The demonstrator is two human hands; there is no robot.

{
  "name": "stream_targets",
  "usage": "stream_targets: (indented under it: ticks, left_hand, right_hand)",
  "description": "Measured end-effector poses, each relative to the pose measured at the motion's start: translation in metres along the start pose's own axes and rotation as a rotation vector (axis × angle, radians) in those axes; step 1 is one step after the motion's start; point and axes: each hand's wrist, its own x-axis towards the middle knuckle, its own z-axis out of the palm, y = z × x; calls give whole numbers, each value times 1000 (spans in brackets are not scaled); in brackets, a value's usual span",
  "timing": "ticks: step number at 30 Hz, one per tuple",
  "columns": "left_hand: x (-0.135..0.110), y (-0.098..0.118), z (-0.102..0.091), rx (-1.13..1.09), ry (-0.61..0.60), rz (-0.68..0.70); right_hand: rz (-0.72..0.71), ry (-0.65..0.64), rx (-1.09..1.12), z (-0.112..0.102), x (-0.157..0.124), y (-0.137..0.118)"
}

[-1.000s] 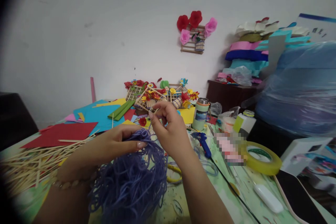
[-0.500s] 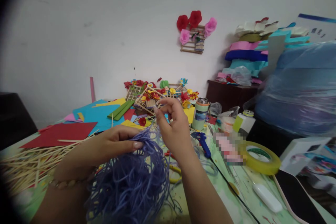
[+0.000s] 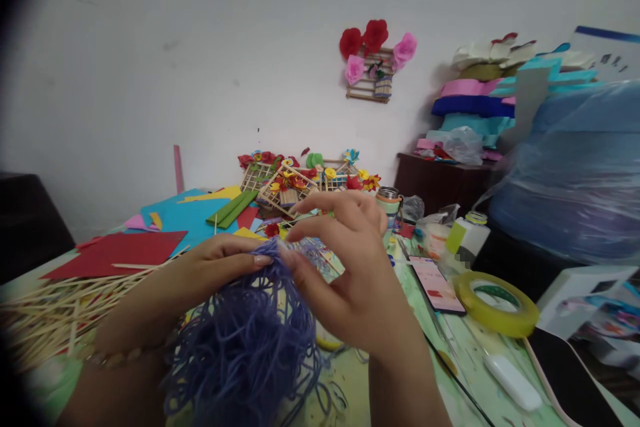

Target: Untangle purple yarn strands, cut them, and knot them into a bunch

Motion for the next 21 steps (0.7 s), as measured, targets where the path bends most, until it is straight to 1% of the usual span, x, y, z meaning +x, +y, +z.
stream_targets:
  ticks: [3, 5, 6, 10, 12, 16, 21]
  left_hand:
    - [0, -1, 0, -12, -34, -20]
    - [0, -1, -1, -6, -41, -16]
    - [0, -2, -1, 3, -42, -9]
    - [1, -2, -1, 57, -30, 19]
    - [1, -1, 0, 95, 11, 16]
    - [2, 2, 2, 213, 130, 30]
    - [-1, 2, 0, 325, 170, 7]
  right_hand:
    - [25, -180, -17, 2, -2, -4]
    - [67, -260, -7, 6, -1, -4]
    - [87, -278, 3, 8, -1, -3]
    - [151, -261, 42, 10, 1, -2]
    - [173, -239, 74, 8, 1, -1]
    - [186, -207, 118, 4, -1, 3]
    - [209, -190, 149, -2, 0, 14]
